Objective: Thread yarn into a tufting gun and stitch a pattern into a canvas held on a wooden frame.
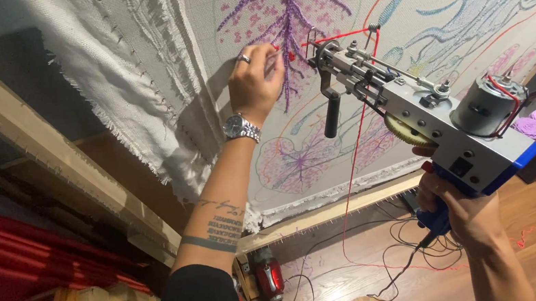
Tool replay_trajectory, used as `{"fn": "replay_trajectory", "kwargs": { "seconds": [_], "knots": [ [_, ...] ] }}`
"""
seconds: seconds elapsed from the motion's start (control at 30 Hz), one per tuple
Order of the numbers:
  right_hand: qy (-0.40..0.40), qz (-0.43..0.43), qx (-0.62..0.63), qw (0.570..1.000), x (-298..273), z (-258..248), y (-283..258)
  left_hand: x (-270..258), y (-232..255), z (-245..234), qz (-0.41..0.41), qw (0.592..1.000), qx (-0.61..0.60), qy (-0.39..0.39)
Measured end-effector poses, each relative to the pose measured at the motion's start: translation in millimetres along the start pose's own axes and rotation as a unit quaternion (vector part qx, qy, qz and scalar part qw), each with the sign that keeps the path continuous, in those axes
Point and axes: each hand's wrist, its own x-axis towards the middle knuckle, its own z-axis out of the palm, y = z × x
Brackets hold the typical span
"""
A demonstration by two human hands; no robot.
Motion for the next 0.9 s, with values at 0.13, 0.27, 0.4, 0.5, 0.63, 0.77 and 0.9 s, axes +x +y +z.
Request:
{"fn": "replay_trajectory", "kwargs": {
  "seconds": [0.13, 0.27, 0.4, 0.5, 0.63, 0.77, 0.9],
  "knots": [
    [0.005, -0.015, -0.017, 1.000, 0, -2, -5, 11, -8, -3, 0.015, 0.999, 0.026, -0.033],
    [0.013, -0.005, -0.008, 1.000, 0, -5, -4, 21, -22, -1, 0.027, 0.994, 0.060, -0.086],
    [0.023, 0.008, 0.002, 1.000, -1, -7, -3, 37, -17, -19, 0.088, 0.982, 0.113, -0.127],
    [0.030, 0.022, 0.020, 0.999, -1, -12, 5, 43, -15, -26, 0.101, 0.978, 0.088, -0.158],
    [0.025, 0.018, 0.001, 1.000, -3, -7, 2, 44, -10, -29, 0.106, 0.974, 0.104, -0.170],
    [0.017, 0.016, -0.001, 1.000, -5, -5, 3, 40, -14, -25, 0.088, 0.969, 0.131, -0.190],
    [0.015, 0.031, -0.007, 0.999, -7, -5, 3, 36, -24, -17, 0.067, 0.987, 0.027, -0.143]
  ]
}}
